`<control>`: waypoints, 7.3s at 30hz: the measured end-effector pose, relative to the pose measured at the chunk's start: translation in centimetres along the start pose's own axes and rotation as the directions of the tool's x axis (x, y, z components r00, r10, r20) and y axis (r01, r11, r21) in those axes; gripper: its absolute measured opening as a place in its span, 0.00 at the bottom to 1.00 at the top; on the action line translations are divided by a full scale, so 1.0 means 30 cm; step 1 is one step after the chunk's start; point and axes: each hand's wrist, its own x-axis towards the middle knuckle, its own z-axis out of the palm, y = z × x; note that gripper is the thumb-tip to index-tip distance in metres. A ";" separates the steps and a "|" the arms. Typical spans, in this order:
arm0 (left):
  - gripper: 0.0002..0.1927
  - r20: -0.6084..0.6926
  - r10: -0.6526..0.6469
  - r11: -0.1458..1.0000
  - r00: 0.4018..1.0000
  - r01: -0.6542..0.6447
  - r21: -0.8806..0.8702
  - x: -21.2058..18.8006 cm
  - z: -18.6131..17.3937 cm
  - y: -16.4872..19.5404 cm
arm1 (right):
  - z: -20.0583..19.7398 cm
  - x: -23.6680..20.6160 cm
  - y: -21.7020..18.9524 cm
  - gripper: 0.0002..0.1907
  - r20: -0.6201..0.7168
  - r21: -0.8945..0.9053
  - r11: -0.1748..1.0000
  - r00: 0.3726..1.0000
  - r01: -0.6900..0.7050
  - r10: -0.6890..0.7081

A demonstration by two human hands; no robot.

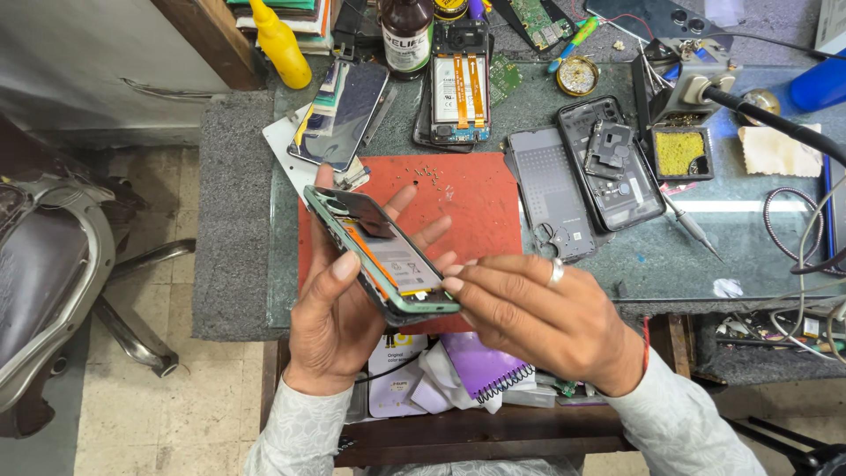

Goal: The person disassembles a smartphone by prying open the back cover, removing the battery, and using tweezers to peel off internal adhesive strips. The person places removed components on the workbench.

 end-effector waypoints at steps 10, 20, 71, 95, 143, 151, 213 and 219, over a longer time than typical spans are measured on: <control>0.56 0.052 -0.062 0.997 0.997 0.060 0.040 -0.015 -0.015 -0.007 | -0.006 -0.015 -0.009 0.16 0.013 -0.074 0.993 0.996 0.092 -0.091; 0.41 -0.103 0.096 0.990 0.990 -0.084 0.114 0.014 0.028 -0.030 | 0.048 -0.022 -0.019 0.25 0.067 0.109 0.955 0.961 -0.274 0.268; 0.53 0.381 0.074 0.087 0.921 -0.387 0.918 0.041 0.099 -0.058 | -0.041 0.030 -0.051 0.18 -0.139 0.263 0.789 0.787 -0.556 0.601; 0.49 0.378 0.230 -0.125 0.897 -0.358 0.925 0.039 0.101 -0.074 | -0.120 -0.033 0.044 0.14 -0.001 0.335 0.810 0.860 -0.481 0.511; 0.38 0.105 0.080 0.882 0.991 -0.119 0.456 0.002 0.004 -0.139 | -0.024 0.160 0.033 0.50 0.284 0.309 0.714 0.778 -0.628 0.561; 0.29 0.069 0.063 0.858 0.996 -0.089 0.506 -0.048 -0.074 -0.201 | 0.014 0.112 0.061 0.40 0.396 0.396 0.554 0.681 -0.732 0.617; 0.36 -0.126 -0.305 0.942 0.944 0.318 0.106 -0.100 0.022 -0.068 | 0.116 0.042 0.115 0.11 0.578 0.658 -0.180 0.336 -0.731 0.744; 0.39 -0.048 -0.295 0.956 0.954 0.294 -0.024 -0.107 0.014 -0.076 | 0.143 0.019 0.092 0.09 0.554 0.713 -0.208 0.354 -0.670 0.754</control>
